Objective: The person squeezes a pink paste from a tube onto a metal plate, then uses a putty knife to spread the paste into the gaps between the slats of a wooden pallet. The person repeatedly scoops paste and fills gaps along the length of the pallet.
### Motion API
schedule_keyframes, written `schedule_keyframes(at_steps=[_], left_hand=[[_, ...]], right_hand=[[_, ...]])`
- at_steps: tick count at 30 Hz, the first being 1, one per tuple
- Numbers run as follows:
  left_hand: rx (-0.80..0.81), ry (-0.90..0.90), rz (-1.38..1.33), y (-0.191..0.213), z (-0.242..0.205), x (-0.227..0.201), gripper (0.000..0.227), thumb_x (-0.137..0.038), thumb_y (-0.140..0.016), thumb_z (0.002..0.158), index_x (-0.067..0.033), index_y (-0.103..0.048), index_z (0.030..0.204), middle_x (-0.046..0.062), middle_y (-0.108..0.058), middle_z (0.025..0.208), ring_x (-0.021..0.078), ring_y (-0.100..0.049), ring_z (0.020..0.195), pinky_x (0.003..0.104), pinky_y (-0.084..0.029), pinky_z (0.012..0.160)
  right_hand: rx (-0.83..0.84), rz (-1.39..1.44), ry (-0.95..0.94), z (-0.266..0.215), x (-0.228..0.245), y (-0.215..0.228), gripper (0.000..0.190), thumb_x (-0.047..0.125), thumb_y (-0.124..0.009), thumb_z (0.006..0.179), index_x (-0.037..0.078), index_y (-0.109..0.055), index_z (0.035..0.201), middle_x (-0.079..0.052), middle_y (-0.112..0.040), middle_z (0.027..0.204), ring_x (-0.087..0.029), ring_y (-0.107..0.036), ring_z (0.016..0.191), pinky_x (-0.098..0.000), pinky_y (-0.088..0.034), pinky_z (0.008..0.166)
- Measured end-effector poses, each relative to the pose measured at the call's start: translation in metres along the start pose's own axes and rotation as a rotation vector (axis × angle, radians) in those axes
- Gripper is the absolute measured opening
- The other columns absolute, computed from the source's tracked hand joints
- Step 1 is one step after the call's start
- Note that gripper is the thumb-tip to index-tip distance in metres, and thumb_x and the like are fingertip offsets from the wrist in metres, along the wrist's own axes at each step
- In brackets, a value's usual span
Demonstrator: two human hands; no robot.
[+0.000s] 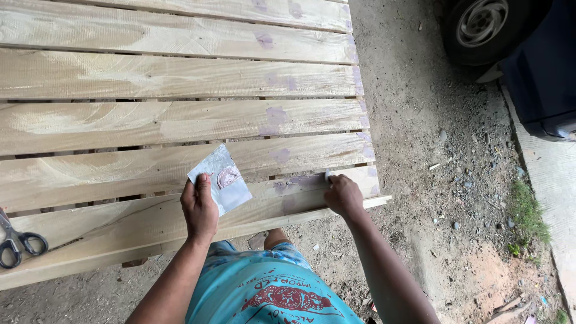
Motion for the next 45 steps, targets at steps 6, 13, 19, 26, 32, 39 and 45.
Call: schedule_keyframes(at_steps=[6,13,19,26,32,39,45], left_hand=[[-0.019,0.014,0.005,0.011,-0.003,0.005,0.033,-0.027,-0.051,0.112,0.0026,-0.066,0.110,0.001,-0.061,0.091,0.0085,-0.051,0.083,0.026,-0.044,0.076],[-0.007,0.014,-0.077,0.010,-0.009,0.002,0.031,-0.027,-0.052,0.111,0.0017,-0.063,0.106,0.000,-0.060,0.092,0.0071,-0.050,0.084,0.025,-0.044,0.076],[-0.101,-0.170,-0.102,-0.001,-0.012,-0.031,0.030,-0.027,-0.049,0.113,-0.0006,-0.061,0.105,0.004,-0.062,0.095,0.0119,-0.054,0.087,0.027,-0.045,0.079],[-0.119,-0.355,0.000,-0.050,-0.011,-0.066,0.037,-0.031,-0.045,0.115,0.0013,-0.061,0.108,0.007,-0.061,0.101,0.0151,-0.057,0.089,0.031,-0.048,0.081],[-0.117,-0.251,-0.208,-0.059,0.004,-0.081,0.037,-0.033,-0.048,0.113,0.0018,-0.061,0.111,0.008,-0.063,0.103,0.0157,-0.056,0.094,0.030,-0.047,0.087],[-0.199,-0.199,-0.180,-0.035,0.009,-0.077,0.037,-0.034,-0.048,0.113,0.0007,-0.062,0.113,0.007,-0.065,0.108,0.0160,-0.056,0.098,0.031,-0.047,0.093],[-0.178,-0.102,-0.216,-0.027,-0.009,-0.053,0.037,-0.034,-0.049,0.112,0.0000,-0.062,0.114,0.006,-0.065,0.109,0.0142,-0.055,0.101,0.029,-0.045,0.095]], right_hand=[[0.007,0.075,0.141,-0.019,0.063,-0.013,0.038,0.008,-0.052,0.086,0.010,-0.069,0.119,-0.013,-0.067,0.115,-0.028,-0.072,0.087,-0.0392,-0.061,0.077],[-0.040,0.097,0.466,-0.054,0.141,-0.034,0.028,0.012,-0.059,0.083,0.007,-0.073,0.107,-0.017,-0.069,0.109,-0.034,-0.069,0.095,-0.0438,-0.056,0.086],[0.003,1.038,0.545,-0.062,0.114,0.008,0.051,-0.012,-0.053,0.080,0.000,-0.070,0.127,-0.015,-0.077,0.113,-0.016,-0.071,0.106,-0.0296,-0.056,0.096],[-0.061,1.527,0.995,-0.096,0.106,0.068,0.046,-0.011,-0.056,0.100,0.004,-0.062,0.142,-0.016,-0.061,0.141,-0.022,-0.060,0.131,-0.0358,-0.049,0.110],[-0.230,0.354,0.984,-0.093,0.108,0.070,0.048,-0.004,-0.055,0.092,0.020,-0.068,0.132,-0.015,-0.062,0.140,-0.025,-0.066,0.119,-0.0361,-0.059,0.093],[-0.272,-0.241,0.881,-0.037,0.096,0.090,0.034,0.008,-0.059,0.095,0.026,-0.076,0.118,0.004,-0.072,0.121,-0.018,-0.063,0.117,-0.0385,-0.053,0.099],[-0.009,-0.375,0.811,-0.022,0.119,0.049,0.035,0.011,-0.057,0.095,0.024,-0.073,0.123,-0.002,-0.065,0.113,-0.020,-0.055,0.117,-0.0411,-0.051,0.093]])
Point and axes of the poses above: each hand's wrist, its own z-axis towards the middle knuckle, its own y-axis out of the back of the hand, x = y × z, the point moved 6 cm from there along z, towards the middle knuckle
